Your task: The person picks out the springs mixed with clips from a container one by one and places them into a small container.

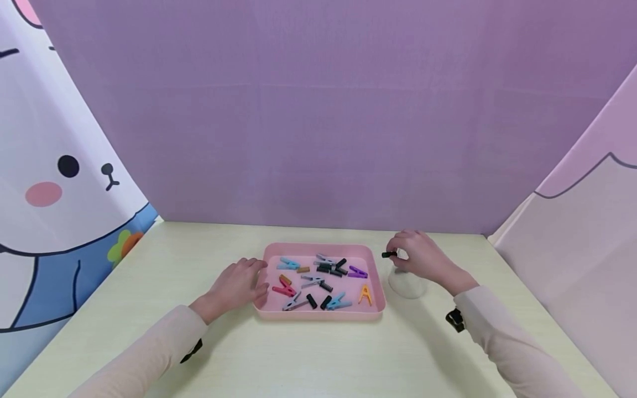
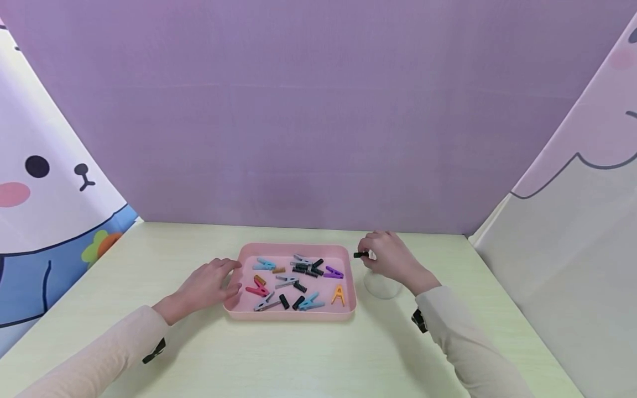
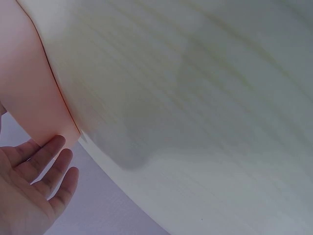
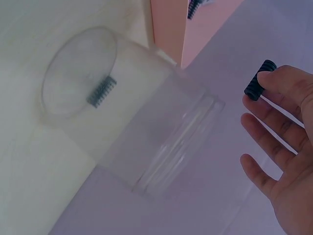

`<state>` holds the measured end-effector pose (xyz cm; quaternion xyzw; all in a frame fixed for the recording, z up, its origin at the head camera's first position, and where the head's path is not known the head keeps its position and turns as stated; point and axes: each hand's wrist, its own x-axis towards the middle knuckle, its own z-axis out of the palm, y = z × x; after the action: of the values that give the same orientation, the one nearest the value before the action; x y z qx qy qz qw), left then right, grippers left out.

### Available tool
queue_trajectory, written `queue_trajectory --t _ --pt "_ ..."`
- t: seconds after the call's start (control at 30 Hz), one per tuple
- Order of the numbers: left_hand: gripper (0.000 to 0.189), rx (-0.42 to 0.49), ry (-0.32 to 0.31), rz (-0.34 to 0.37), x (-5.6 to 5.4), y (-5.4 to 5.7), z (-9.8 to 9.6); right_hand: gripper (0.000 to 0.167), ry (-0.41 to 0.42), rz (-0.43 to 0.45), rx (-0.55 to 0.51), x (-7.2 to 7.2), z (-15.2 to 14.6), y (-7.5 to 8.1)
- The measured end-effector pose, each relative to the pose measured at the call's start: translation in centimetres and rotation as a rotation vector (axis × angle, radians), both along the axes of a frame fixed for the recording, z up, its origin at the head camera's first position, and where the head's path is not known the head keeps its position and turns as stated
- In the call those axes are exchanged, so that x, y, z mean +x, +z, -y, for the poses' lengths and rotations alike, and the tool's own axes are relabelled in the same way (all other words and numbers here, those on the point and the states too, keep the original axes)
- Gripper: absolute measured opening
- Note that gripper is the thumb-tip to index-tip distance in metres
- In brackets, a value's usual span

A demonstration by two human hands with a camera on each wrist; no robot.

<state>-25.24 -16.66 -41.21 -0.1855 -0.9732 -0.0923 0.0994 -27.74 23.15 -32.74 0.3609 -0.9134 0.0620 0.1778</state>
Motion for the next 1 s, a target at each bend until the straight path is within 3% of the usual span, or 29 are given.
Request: queue_trajectory --t 0.33,1.0 --pt "0.052 -0.006 0.008 0.008 0.1 0.1 -0.1 0.01 -0.037 -0.039 -0.045 -0.6 -2.3 -0.2" --pt "0.05 0.0 -0.009 -0.025 0.2 -0.1 0.0 0.01 -0.127 0.014 -0.074 -1.1 -4.6 -2.5"
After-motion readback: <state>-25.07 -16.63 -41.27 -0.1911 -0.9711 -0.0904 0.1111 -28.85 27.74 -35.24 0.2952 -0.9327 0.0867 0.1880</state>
